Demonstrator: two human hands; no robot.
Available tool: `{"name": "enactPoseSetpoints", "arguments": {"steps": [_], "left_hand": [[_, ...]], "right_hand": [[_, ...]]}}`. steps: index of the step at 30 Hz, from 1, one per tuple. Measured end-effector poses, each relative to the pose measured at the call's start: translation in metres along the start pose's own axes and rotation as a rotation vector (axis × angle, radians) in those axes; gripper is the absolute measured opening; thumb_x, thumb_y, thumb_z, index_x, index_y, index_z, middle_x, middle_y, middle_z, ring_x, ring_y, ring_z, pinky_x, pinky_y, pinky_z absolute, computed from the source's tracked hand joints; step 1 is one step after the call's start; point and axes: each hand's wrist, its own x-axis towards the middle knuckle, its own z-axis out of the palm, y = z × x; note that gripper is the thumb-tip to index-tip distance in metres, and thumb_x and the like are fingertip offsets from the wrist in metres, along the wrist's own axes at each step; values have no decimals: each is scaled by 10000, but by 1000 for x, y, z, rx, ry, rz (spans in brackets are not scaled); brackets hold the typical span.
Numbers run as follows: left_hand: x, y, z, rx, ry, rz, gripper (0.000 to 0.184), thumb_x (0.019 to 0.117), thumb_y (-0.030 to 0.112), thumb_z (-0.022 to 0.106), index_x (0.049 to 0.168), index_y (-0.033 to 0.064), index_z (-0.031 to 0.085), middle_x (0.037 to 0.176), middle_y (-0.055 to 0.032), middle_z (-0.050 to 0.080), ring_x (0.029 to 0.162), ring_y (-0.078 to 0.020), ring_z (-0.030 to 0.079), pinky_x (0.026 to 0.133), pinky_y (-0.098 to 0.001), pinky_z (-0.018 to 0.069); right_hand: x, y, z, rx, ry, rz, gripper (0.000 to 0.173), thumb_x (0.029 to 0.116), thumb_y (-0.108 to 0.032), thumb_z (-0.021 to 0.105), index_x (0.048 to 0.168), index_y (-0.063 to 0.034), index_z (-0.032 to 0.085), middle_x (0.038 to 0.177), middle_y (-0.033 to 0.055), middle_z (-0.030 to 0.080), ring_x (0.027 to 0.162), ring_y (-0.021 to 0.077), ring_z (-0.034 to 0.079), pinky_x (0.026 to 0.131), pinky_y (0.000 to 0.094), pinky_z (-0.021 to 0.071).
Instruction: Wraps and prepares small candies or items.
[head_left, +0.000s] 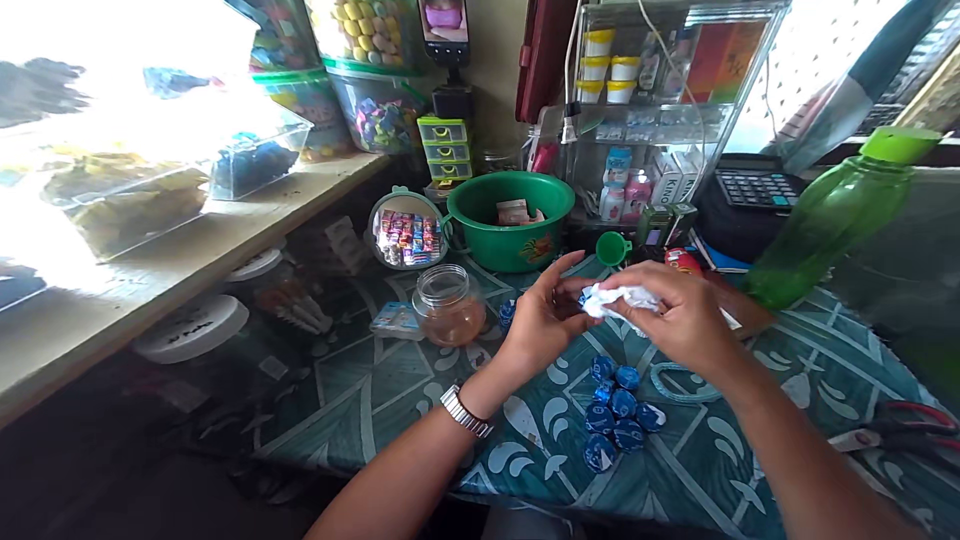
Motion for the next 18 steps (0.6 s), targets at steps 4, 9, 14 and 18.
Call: {"name": "enactPoseSetpoints", "arguments": {"steps": [4,9,14,18], "left_hand": [[0,0,1,35,-30,14,795,830,-91,763,1515,67,391,1126,-44,721,915,-103,723,847,-265,606],[-2,1,2,40,-44,-11,791,845,-97,743,1523,69,373,1140,-42,720,929,-90,721,861,-261,601],[-2,2,1,48,-68,-7,830,832,-98,757,1538,71,354,1132,-54,723,924,-105,730,857,-264,609],[-2,1,1,45,-87,7,820,843,-61,768,1540,102,368,1145,-58,720,944,-128,729,854,-281,612]], "right_hand": [[-1,3,7,-191,14,-78,140,875,-34,695,987,-46,778,1004,123,680,929,204,670,809,308,577],[0,2,-4,-131,21,-68,132,876,-69,699,986,-44,767,1019,99,672,907,119,655,786,233,561],[-2,3,5,-272,13,-145,143,883,-14,676,995,-24,763,1013,158,681,952,275,674,822,375,582],[3,7,-16,-313,159,-41,171,952,-59,647,1091,22,706,1103,186,694,1019,267,687,878,385,575]]}}
